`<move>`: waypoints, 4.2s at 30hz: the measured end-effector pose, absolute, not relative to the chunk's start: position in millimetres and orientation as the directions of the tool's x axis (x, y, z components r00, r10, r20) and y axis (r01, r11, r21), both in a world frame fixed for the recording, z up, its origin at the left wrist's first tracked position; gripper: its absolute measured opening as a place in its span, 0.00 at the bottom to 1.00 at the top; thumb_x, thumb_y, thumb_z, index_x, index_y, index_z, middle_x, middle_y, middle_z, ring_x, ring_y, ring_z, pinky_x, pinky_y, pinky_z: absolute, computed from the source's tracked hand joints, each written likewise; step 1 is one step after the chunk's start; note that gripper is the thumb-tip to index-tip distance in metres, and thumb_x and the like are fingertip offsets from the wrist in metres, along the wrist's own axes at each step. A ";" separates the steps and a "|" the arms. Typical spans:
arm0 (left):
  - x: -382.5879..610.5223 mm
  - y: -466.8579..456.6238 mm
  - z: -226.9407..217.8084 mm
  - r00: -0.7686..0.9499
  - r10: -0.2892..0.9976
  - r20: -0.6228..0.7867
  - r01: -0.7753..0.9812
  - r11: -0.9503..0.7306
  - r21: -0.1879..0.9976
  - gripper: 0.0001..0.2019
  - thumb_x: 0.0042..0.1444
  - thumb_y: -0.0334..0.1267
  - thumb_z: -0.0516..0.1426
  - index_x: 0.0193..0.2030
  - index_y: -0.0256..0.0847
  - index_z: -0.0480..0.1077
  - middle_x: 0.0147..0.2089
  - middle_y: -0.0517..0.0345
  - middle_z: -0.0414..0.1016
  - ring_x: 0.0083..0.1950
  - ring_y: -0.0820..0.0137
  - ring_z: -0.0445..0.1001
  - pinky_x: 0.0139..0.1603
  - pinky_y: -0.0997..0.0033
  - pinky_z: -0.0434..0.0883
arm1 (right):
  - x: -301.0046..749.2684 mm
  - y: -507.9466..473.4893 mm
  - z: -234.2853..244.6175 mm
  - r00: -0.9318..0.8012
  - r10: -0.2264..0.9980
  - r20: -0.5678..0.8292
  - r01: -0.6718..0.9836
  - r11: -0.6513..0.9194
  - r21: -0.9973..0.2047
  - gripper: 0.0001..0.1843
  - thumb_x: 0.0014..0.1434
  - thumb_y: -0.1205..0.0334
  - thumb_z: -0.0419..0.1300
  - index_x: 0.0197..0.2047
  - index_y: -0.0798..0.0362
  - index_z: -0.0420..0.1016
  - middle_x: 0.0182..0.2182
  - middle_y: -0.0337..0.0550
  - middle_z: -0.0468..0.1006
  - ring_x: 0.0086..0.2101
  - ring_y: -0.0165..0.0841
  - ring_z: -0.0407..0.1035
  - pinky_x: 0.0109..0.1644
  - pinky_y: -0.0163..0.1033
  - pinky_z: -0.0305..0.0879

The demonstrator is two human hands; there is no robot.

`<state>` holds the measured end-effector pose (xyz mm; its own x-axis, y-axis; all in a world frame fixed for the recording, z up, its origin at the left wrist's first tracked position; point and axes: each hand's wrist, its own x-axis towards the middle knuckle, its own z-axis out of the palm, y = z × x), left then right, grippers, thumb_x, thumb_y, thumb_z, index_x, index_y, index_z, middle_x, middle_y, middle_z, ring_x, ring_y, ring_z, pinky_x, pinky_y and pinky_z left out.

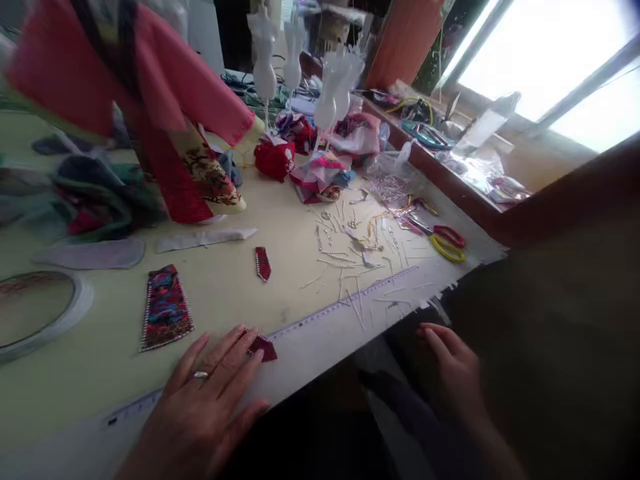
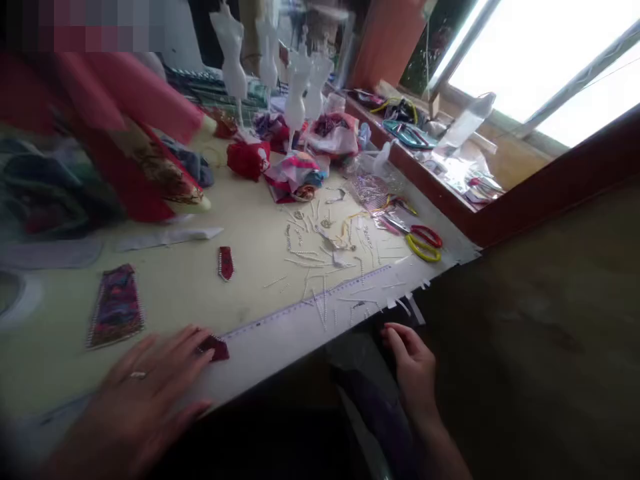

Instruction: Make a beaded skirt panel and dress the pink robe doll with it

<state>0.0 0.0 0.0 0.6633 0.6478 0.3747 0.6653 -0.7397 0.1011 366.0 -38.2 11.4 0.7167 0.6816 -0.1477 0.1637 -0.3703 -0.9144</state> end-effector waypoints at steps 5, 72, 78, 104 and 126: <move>-10.1 -2.9 0.1 0.630 0.629 0.456 0.667 -0.739 0.098 0.25 0.57 0.42 0.57 0.60 0.37 0.63 0.65 0.44 0.61 0.64 0.52 0.62 0.65 0.47 0.54 | 366.7 -27.7 1.5 0.681 0.702 -0.209 0.085 -0.359 -0.929 0.18 0.43 0.51 0.69 0.35 0.53 0.79 0.29 0.39 0.77 0.31 0.30 0.68 0.37 0.33 0.64; -4.4 -10.1 7.3 0.538 0.711 0.453 0.682 -0.683 0.262 0.18 0.58 0.33 0.57 0.55 0.37 0.66 0.59 0.46 0.69 0.61 0.55 0.65 0.63 0.46 0.57 | 341.4 -9.6 17.1 0.726 0.683 -0.077 0.061 -0.176 -0.982 0.11 0.46 0.57 0.68 0.27 0.55 0.74 0.20 0.34 0.68 0.23 0.25 0.59 0.28 0.31 0.58; 2.5 -12.9 17.6 0.384 0.784 0.488 0.719 -0.585 0.374 0.13 0.58 0.31 0.57 0.50 0.37 0.69 0.53 0.47 0.74 0.57 0.58 0.70 0.61 0.48 0.61 | 295.1 -23.5 27.4 0.513 0.850 -0.123 0.147 -0.228 -0.962 0.10 0.53 0.54 0.64 0.29 0.51 0.74 0.21 0.36 0.68 0.25 0.29 0.62 0.30 0.34 0.61; -3.0 -22.4 14.7 0.482 0.767 0.425 0.672 -0.634 0.382 0.14 0.59 0.30 0.55 0.51 0.31 0.70 0.55 0.43 0.72 0.58 0.55 0.67 0.62 0.46 0.59 | 193.7 2.8 31.4 -0.409 0.896 0.173 0.692 0.428 -0.581 0.10 0.60 0.75 0.50 0.34 0.52 0.67 0.49 0.50 0.64 0.54 0.43 0.54 0.57 0.56 0.53; -2.1 -20.4 15.9 0.540 0.754 0.374 0.661 -0.655 0.366 0.15 0.60 0.31 0.54 0.53 0.29 0.69 0.57 0.46 0.71 0.60 0.54 0.64 0.63 0.46 0.56 | 193.3 9.5 26.6 -0.420 0.896 0.145 0.665 0.413 -0.622 0.08 0.61 0.73 0.50 0.32 0.53 0.66 0.54 0.51 0.62 0.59 0.44 0.49 0.60 0.58 0.52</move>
<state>-2.1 -20.4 15.9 0.5401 0.7541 0.3736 0.6614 -0.6549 0.3656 193.3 9.5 26.6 -0.4205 0.8957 0.1447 0.6654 0.4129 -0.6219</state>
